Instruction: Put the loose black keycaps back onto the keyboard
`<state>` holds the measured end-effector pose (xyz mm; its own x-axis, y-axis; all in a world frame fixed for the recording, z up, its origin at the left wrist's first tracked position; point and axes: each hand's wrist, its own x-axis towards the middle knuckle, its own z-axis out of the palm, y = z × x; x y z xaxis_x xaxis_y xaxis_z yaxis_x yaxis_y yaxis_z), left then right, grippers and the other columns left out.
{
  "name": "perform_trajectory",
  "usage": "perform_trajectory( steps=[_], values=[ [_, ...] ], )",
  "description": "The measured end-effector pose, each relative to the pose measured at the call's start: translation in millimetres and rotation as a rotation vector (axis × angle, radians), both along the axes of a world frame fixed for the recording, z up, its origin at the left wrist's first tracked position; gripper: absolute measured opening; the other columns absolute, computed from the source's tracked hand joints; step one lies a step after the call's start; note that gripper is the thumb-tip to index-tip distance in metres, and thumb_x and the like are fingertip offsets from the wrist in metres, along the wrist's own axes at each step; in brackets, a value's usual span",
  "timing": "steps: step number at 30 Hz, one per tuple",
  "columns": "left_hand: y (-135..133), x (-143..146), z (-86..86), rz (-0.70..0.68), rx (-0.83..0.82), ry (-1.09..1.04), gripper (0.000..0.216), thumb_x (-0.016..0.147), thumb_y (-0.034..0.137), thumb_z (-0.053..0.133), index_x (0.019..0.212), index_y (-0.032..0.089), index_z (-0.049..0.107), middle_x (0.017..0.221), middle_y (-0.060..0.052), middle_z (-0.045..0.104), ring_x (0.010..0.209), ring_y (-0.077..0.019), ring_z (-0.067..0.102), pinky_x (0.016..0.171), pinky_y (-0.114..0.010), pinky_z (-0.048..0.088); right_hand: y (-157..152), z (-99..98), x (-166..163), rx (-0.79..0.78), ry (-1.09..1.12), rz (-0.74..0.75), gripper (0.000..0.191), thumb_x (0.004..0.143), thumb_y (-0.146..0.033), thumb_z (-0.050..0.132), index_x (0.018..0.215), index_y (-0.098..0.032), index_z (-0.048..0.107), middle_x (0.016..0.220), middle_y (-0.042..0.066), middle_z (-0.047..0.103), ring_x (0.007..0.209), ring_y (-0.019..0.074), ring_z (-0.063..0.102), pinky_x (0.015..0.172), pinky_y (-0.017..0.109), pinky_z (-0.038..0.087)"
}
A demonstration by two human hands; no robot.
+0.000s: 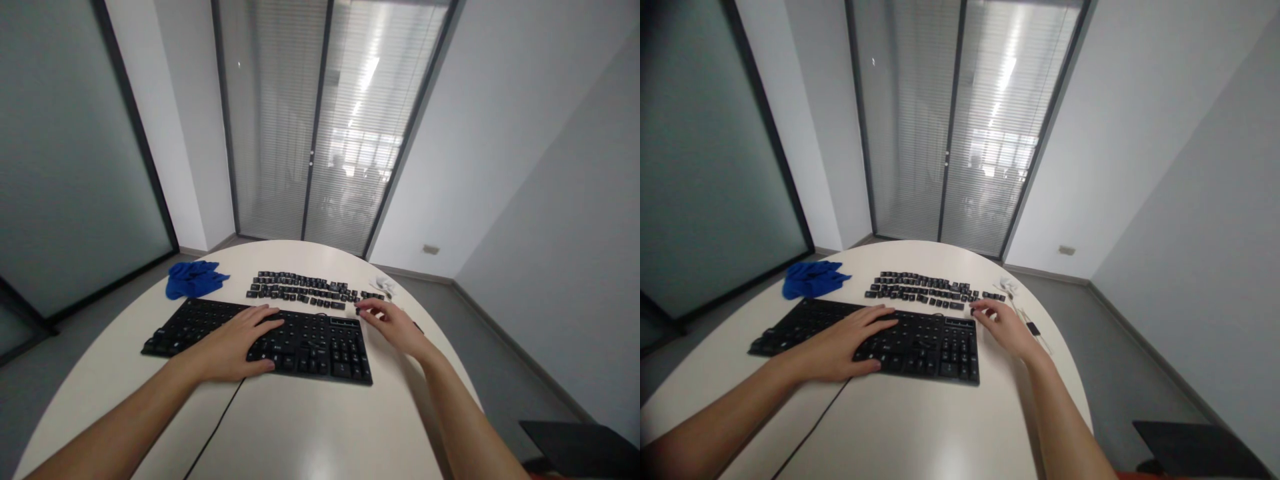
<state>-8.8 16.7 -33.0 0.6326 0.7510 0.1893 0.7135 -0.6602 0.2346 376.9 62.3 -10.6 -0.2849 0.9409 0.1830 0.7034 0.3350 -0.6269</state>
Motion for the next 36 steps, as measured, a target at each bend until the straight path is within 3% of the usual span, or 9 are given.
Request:
perform_trajectory(
  steps=[3,9,21,36],
  values=[
    [-0.5,0.4,0.8,0.004,-0.008,0.005,0.073,0.083,0.049,0.069,0.148,0.028,0.044,0.160,-0.009,0.034,0.146,-0.0354,0.033,0.119,-0.054,0.031,-6.3,3.7,-8.4,-0.147,0.075,0.169,0.030,0.088,-0.045,0.062,0.103,-0.023,0.075,0.107,0.006,0.075,0.096,0.0236,0.065,0.079,0.034,0.048],
    [0.5,-0.9,-2.4,-0.009,0.012,-0.011,0.073,0.083,0.050,0.069,0.148,0.029,0.044,0.160,-0.008,0.035,0.145,-0.0348,0.034,0.120,-0.053,0.030,-5.8,2.0,-6.1,-0.250,0.046,0.152,0.029,0.083,-0.042,0.067,0.098,-0.020,0.079,0.092,0.005,0.076,0.082,0.0216,0.064,0.075,0.034,0.045],
    [0.7,-1.9,-1.2,-0.007,0.003,-0.016,0.073,0.084,0.050,0.068,0.149,0.030,0.043,0.160,-0.008,0.035,0.145,-0.0358,0.034,0.119,-0.055,0.030,-8.7,4.2,-9.4,-0.216,0.015,0.205,0.025,0.082,-0.039,0.067,0.096,-0.023,0.080,0.099,0.006,0.078,0.091,0.0235,0.066,0.078,0.035,0.046],
    [1.4,-2.0,-2.6,-0.010,0.008,-0.001,0.074,0.084,0.053,0.067,0.149,0.030,0.042,0.161,-0.007,0.033,0.147,-0.0353,0.031,0.120,-0.054,0.029,-5.0,-0.2,-9.0,-0.177,0.020,0.302,0.019,0.082,-0.036,0.071,0.091,-0.023,0.081,0.094,0.006,0.075,0.082,0.0189,0.064,0.072,0.031,0.047]
  ],
)
